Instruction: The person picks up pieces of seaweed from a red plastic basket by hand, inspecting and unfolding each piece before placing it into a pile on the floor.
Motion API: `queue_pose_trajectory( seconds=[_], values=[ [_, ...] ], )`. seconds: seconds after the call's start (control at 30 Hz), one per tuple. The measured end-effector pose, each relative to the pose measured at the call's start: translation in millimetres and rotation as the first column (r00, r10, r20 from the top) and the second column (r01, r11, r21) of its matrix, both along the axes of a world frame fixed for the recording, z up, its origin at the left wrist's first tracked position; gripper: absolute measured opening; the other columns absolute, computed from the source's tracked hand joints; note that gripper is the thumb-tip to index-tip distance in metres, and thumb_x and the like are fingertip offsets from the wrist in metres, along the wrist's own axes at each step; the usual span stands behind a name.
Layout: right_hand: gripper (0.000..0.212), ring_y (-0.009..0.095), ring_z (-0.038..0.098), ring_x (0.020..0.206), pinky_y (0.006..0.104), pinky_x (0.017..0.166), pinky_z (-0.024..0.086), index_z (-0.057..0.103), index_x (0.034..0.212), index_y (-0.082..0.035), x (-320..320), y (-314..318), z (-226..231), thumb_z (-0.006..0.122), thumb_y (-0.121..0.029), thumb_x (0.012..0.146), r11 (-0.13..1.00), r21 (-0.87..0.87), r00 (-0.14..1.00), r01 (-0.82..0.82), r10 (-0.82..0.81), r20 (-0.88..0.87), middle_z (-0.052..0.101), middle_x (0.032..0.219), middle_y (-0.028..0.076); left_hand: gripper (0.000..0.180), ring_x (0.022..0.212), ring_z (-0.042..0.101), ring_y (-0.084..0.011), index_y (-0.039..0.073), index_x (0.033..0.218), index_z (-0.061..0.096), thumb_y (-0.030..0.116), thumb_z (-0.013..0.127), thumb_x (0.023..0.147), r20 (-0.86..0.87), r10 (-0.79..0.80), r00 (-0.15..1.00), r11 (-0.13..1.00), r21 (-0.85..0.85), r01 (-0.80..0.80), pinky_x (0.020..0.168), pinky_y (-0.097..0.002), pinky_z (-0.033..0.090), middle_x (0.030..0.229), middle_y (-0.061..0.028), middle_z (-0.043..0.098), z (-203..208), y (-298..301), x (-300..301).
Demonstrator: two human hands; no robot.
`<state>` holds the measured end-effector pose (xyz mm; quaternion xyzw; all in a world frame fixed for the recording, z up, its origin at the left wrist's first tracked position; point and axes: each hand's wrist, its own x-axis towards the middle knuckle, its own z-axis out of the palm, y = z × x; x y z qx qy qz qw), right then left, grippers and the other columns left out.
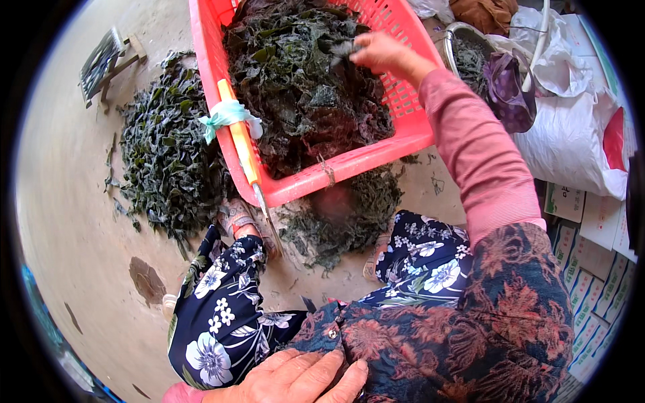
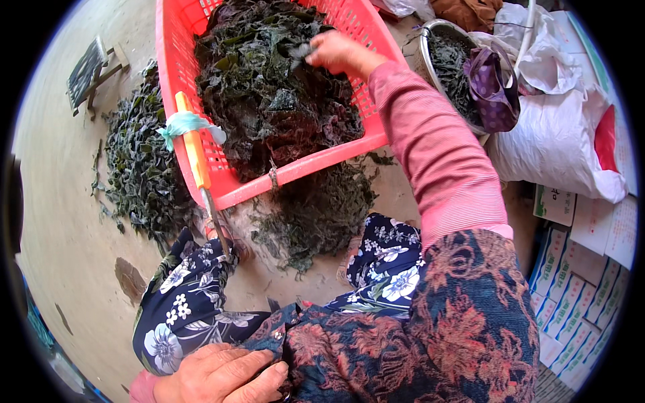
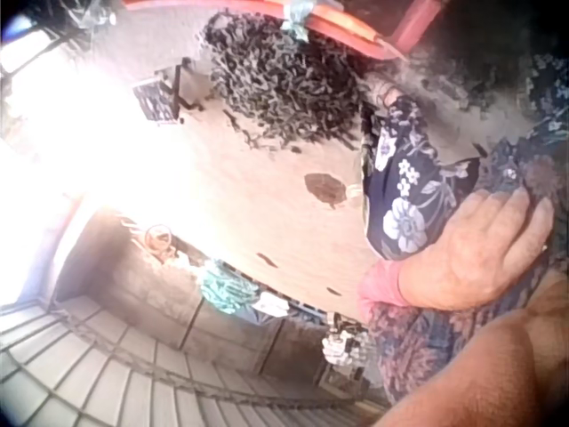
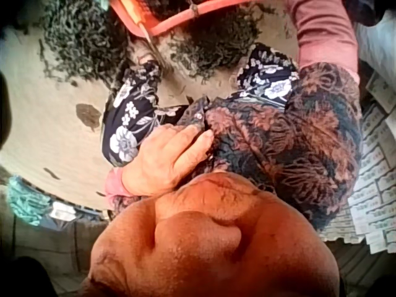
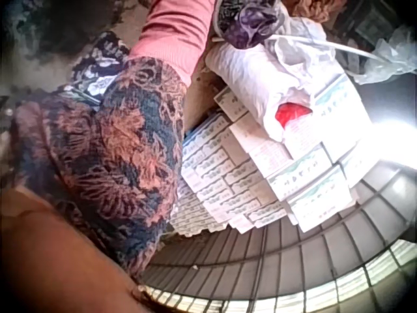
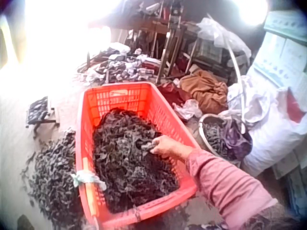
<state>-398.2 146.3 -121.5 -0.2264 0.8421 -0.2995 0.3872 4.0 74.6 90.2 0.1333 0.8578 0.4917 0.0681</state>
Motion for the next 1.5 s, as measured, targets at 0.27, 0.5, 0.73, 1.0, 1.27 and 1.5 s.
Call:
queue_pose_trajectory(
  seconds=[0.27,0.5,0.73,1.0,1.27,1.5],
  values=[
    [0.057,0.023,0.059,0.067,0.034,0.063,0.046,0.063,0.078,0.003,57.0,-16.1,26.1,0.066,-0.052,0.065,0.762,0.392,0.748,-0.516,0.623,-0.227,0.061,0.071,0.016,0.041,0.069,0.052,-0.0253,-0.003,0.108,0.051,0.011,0.056,0.069,-0.031,-0.03,0.999,0.999,0.037,0.031,0.059,-0.032,0.042,0.095,-0.0173,0.053,-1.4,0.3,6.2],
    [0.036,0.023,0.056,0.064,0.0329,0.059,0.043,0.062,0.075,-0.001,74.6,-18.2,-3.8,0.066,-0.036,0.066,0.81,0.316,0.821,-0.494,0.554,-0.138,0.059,0.068,0.014,0.041,0.067,0.052,-0.0242,-0.003,0.106,0.052,0.01,0.058,0.068,-0.12,-0.044,0.992,0.997,0.055,0.051,0.057,-0.0308,0.042,0.093,-0.0164,0.053,-0.6,3.5,12.6],
    [0.02,0.018,0.061,0.068,0.034,0.062,0.052,0.054,0.094,0.006,67.6,-13.6,173.9,0.049,-0.008,0.081,0.603,-0.784,0.913,0.144,0.224,0.34,0.061,0.08,0.012,0.041,0.067,0.051,-0.0236,-0.004,0.107,0.051,0.009,0.06,0.068,-0.174,-0.019,0.985,0.997,0.073,0.032,0.057,-0.0312,0.041,0.092,-0.0154,0.052,-0.5,4.0,20.7],
    [0.014,0.006,0.052,0.06,0.0206,0.055,0.043,0.06,0.081,-0.004,51.9,-6.1,155.3,0.058,-0.017,0.077,0.835,-0.549,0.996,-0.035,0.071,0.044,0.057,0.071,-0.001,0.044,0.067,0.051,-0.024,-0.003,0.108,0.049,0.009,0.062,0.068,-0.184,-0.067,0.981,0.991,0.102,0.087,0.057,-0.0321,0.04,0.092,-0.0142,0.051,5.9,3.7,19.1],
    [0.015,0.01,0.058,0.072,0.0224,0.068,0.047,0.06,0.087,0.0,51.4,-2.9,155.7,0.059,-0.009,0.075,0.763,-0.644,0.96,0.053,0.138,0.242,0.06,0.08,0.004,0.046,0.068,0.051,-0.0245,-0.002,0.109,0.049,0.01,0.063,0.068,-0.172,-0.106,0.979,0.99,0.073,0.12,0.057,-0.0332,0.041,0.093,-0.0147,0.051,12.1,-1.1,21.0],
    [0.015,0.009,0.058,0.077,0.0218,0.067,0.047,0.061,0.09,-0.004,34.4,-4.5,130.0,0.057,-0.013,0.078,0.789,-0.607,0.974,0.093,0.056,0.221,0.06,0.084,0.001,0.045,0.068,0.051,-0.025,-0.002,0.109,0.049,0.011,0.063,0.069,-0.167,-0.067,0.984,0.988,0.13,0.089,0.058,-0.0333,0.041,0.093,-0.0145,0.051,3.0,0.1,28.1]
  ],
)
